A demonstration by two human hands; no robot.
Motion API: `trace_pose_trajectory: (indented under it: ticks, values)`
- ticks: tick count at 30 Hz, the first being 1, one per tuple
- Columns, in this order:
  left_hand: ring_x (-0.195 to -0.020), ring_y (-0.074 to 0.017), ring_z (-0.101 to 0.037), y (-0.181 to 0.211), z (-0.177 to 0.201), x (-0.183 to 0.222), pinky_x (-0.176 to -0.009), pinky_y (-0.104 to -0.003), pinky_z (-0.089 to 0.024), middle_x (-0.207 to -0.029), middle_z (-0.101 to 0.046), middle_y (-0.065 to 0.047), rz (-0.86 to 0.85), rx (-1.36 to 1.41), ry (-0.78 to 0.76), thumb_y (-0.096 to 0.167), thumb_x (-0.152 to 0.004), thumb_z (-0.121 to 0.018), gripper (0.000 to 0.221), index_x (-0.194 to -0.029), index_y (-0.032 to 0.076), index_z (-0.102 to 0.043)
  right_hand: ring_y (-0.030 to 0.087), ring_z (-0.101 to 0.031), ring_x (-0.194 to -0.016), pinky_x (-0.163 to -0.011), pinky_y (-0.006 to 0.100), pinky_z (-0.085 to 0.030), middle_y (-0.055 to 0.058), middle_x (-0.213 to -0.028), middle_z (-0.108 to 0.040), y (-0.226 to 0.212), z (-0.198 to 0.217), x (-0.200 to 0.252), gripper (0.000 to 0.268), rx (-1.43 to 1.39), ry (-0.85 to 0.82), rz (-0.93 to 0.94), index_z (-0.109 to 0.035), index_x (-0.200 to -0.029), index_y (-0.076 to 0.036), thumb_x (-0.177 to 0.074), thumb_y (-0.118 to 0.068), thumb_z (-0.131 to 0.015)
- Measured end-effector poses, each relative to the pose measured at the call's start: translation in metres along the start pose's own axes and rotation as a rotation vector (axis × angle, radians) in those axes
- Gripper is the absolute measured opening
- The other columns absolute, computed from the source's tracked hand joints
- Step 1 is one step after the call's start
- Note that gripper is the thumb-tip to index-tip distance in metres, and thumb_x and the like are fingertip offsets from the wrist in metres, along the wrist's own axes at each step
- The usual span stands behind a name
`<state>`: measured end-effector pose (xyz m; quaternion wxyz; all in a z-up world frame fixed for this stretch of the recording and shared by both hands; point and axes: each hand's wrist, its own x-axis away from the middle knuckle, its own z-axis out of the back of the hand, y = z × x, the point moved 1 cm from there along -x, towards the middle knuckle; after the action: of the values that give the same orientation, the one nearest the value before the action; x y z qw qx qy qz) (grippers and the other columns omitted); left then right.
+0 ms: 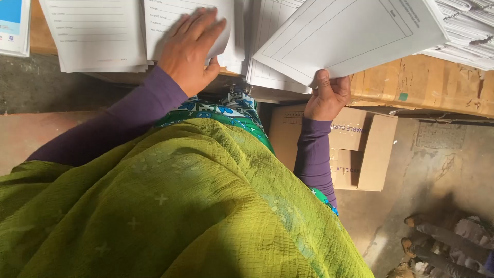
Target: Manually collating and stacking printed paper sheets to assemble booklets on a production floor.
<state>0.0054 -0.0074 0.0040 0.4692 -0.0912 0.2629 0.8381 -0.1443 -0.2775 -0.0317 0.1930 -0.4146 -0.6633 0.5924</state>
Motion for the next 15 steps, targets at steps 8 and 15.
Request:
trace_pose_trajectory:
  ticks: [8,15]
  values:
    - [-0.124,-0.0347,-0.053,-0.001,0.013,0.012,-0.103,-0.052,-0.043,-0.137,-0.054,-0.017,0.047,0.214,0.077,0.002,-0.096,-0.054,0.042,-0.138,0.010,-0.057,0.013,-0.041,-0.054,-0.046,0.029,-0.036,0.002,-0.068,-0.056,0.005,-0.001,0.001,0.024,0.036,-0.002,-0.024,-0.068,-0.107,-0.009,-0.084,-0.012,-0.076]
    - [-0.112,-0.0322,-0.052,-0.009,0.011,0.001,-0.086,-0.046,-0.052,-0.143,-0.048,-0.015,-0.129,0.031,-0.053,0.013,-0.089,-0.065,0.029,-0.116,0.022,-0.073,0.013,-0.041,-0.053,-0.046,0.029,-0.036,0.002,-0.065,-0.055,0.006,-0.003,0.002,0.021,0.029,0.006,-0.047,-0.068,-0.101,-0.009,-0.082,-0.010,-0.076]
